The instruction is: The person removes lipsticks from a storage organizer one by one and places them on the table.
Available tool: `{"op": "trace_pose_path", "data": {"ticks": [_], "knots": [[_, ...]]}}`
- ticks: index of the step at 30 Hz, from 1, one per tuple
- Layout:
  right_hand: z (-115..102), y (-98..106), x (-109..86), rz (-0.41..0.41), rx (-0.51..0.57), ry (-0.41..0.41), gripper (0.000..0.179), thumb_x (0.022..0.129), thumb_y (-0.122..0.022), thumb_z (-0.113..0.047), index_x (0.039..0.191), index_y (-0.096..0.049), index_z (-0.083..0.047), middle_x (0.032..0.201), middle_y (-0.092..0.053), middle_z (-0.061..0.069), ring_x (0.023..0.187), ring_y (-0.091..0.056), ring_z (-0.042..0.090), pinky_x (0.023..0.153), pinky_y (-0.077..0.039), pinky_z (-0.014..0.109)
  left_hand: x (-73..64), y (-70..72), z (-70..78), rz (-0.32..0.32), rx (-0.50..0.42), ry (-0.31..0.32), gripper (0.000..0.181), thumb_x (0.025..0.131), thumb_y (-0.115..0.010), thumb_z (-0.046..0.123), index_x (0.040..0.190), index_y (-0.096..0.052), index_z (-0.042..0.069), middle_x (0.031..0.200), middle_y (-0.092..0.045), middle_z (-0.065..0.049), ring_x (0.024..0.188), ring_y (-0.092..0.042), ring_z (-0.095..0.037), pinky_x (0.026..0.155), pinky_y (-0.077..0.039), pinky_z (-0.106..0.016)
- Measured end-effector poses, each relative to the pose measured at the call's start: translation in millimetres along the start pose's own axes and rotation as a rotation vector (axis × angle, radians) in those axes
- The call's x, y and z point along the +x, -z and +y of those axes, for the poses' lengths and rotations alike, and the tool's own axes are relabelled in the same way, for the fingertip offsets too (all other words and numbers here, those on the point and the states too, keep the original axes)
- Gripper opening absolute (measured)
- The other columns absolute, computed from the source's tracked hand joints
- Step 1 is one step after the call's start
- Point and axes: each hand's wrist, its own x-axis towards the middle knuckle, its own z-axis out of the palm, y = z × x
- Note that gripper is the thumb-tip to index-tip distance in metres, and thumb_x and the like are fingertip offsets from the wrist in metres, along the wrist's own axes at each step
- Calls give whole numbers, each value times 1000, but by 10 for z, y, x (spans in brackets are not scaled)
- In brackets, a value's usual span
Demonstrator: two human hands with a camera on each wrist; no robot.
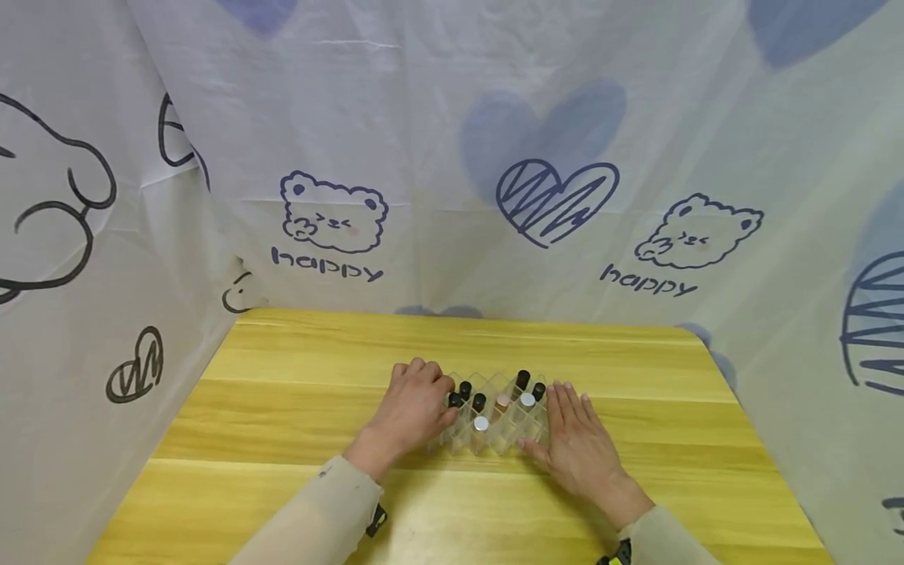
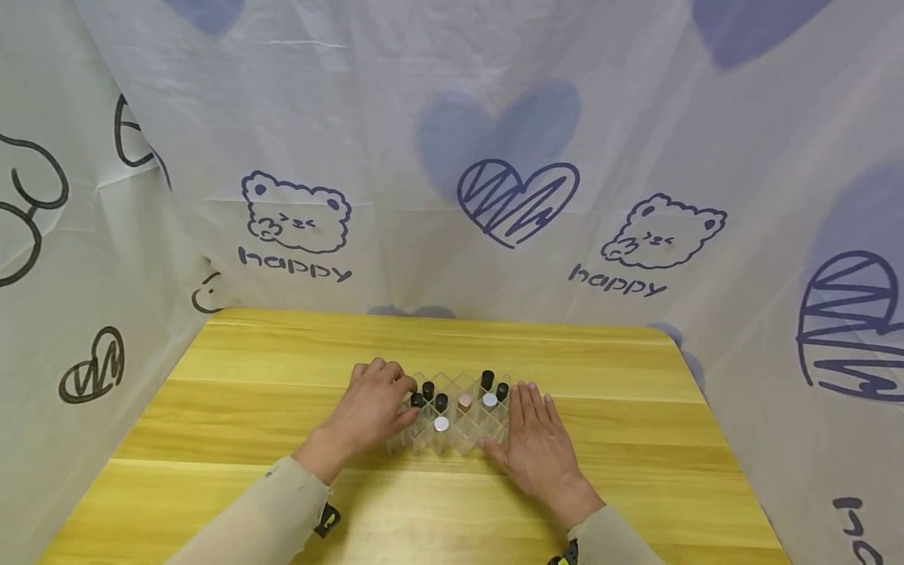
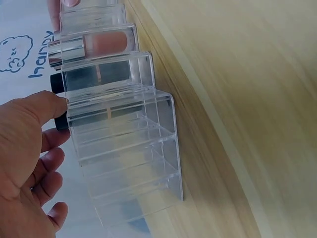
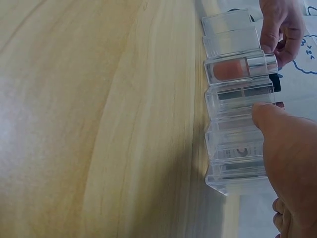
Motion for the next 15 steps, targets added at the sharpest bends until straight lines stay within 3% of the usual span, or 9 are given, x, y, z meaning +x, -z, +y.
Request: {"op": "trace_pose_path", "data": {"ticks": [7,15], "knots": [[-7,17,8,1,8,-8,98,102,-55,-64,159,-30,12,165,-32,32,155,-31,48,125,-25,60,52,-7,43,-13,68,-6,29,96,-74,43,105,-72,15,97,-60,2,91,-46,-21,85,-34,-41],[1,-7,11,5,13,-3,100,101,-54,-66,159,-30,11,165,-32,32,155,-31,48,125,-26,60,97,34,75,-36,145,-36,31,96,-74,45,103,-71,15,93,-59,2,88,-45,-21,87,-37,-42]]}}
